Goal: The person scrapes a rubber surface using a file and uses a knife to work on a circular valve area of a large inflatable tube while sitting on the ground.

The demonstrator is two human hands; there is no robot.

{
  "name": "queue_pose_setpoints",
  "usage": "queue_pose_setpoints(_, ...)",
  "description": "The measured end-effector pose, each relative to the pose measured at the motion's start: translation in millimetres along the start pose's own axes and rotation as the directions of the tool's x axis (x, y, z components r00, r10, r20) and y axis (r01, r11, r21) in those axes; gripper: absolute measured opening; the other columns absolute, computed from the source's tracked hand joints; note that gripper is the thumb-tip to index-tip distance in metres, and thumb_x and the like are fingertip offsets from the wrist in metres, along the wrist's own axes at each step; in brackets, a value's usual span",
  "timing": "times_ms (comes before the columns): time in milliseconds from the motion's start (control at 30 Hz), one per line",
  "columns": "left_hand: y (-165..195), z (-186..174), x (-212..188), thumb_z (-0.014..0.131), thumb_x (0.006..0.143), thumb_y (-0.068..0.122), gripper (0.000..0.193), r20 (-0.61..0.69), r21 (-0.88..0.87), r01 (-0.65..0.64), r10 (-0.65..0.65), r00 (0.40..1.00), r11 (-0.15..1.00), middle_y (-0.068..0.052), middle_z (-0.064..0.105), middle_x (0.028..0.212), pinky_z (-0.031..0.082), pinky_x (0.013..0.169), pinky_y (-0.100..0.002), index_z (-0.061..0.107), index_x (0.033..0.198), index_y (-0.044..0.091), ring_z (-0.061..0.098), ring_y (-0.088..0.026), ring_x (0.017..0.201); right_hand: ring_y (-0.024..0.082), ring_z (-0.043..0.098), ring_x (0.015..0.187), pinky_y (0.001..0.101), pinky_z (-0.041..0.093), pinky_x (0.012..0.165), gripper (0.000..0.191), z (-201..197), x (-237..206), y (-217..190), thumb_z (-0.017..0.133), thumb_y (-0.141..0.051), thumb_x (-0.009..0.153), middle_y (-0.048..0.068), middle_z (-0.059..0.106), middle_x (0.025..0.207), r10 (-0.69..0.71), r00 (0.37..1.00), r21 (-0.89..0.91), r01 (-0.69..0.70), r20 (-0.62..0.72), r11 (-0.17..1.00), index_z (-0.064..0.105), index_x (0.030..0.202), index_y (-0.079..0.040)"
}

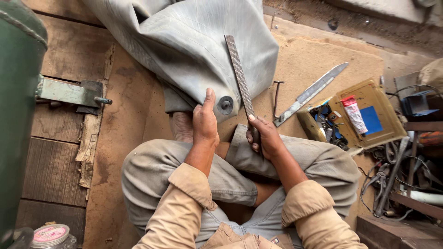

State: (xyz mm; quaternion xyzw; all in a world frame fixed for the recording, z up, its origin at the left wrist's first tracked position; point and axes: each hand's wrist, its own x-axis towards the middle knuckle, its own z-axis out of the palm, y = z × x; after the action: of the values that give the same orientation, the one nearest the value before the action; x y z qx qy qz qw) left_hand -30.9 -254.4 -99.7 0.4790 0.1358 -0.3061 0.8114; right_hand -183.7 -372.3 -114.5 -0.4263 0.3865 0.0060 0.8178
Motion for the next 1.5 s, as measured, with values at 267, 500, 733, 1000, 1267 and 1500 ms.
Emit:
queue_pose_setpoints(267,-4,-18,-16,0.071,0.092,0.018,0.032,0.076,-0.037,-0.058,0.061,0.995,0.998,-0.006,0.070,0.114,0.049,0.094,-0.030,0.068,0.115,-0.004,0.063,-0.014,0.103,0.010,0.038,0.031,0.0250,0.028,0.030,0.033,10,-19,2,0.056,-0.038,0.103,0.003,0.053,0.053,-0.139,0.987,-0.138,0.126,-0.083,0.982,0.057,0.087,-0.009)
queue_pose_setpoints(500,-7,-23,-19,0.063,0.075,-0.009,0.030,0.111,0.013,-0.096,0.094,0.989,0.995,0.000,0.069,0.097,0.045,0.083,-0.026,0.073,0.102,-0.002,0.058,-0.012,0.087,0.010,0.042,0.036,0.0245,0.032,0.034,0.033,29,-83,6,0.052,-0.034,0.104,0.003,0.055,0.057,-0.171,0.976,-0.311,0.122,-0.136,0.943,0.061,0.105,-0.003)
queue_pose_setpoints(733,-1,-19,-19,0.059,0.072,-0.011,0.030,0.077,-0.129,-0.084,0.095,0.993,0.988,0.001,0.069,0.094,0.043,0.085,-0.024,0.073,0.097,0.000,0.058,-0.012,0.086,0.009,0.040,0.038,0.0238,0.032,0.034,0.055,21,-151,8,0.053,-0.026,0.100,0.002,0.050,0.057,-0.163,0.973,-0.325,0.102,-0.165,0.940,0.047,0.153,-0.014)
queue_pose_setpoints(1000,1,-21,-15,0.060,0.074,-0.011,0.025,0.134,-0.168,-0.038,0.061,0.989,0.985,-0.001,0.070,0.090,0.044,0.084,-0.026,0.073,0.091,0.000,0.057,-0.014,0.084,0.008,0.041,0.042,0.0238,0.033,0.037,0.060,54,-158,15,0.054,-0.024,0.102,0.001,0.048,0.061,-0.165,0.984,-0.278,0.142,-0.063,0.950,0.039,0.159,-0.016)
queue_pose_setpoints(1267,11,-18,-20,0.057,0.074,-0.011,0.031,0.194,-0.162,0.020,0.012,0.981,0.987,-0.003,0.072,0.095,0.047,0.083,-0.027,0.073,0.098,-0.002,0.061,-0.015,0.086,0.005,0.045,0.045,0.0248,0.035,0.037,0.053,97,-15,-40,0.058,-0.024,0.103,-0.006,0.053,0.067,-0.481,0.868,-0.444,0.385,-0.125,0.809,0.051,0.154,-0.012)
queue_pose_setpoints(1500,6,-14,-20,0.058,0.076,-0.012,0.024,0.183,-0.249,-0.008,0.056,0.981,0.968,-0.005,0.072,0.095,0.047,0.082,-0.028,0.072,0.093,-0.003,0.061,-0.016,0.087,0.007,0.046,0.044,0.0240,0.037,0.040,0.054,45,-122,5,0.056,-0.026,0.101,-0.002,0.054,0.062,-0.225,0.954,-0.449,0.116,-0.196,0.886,0.049,0.153,-0.012)
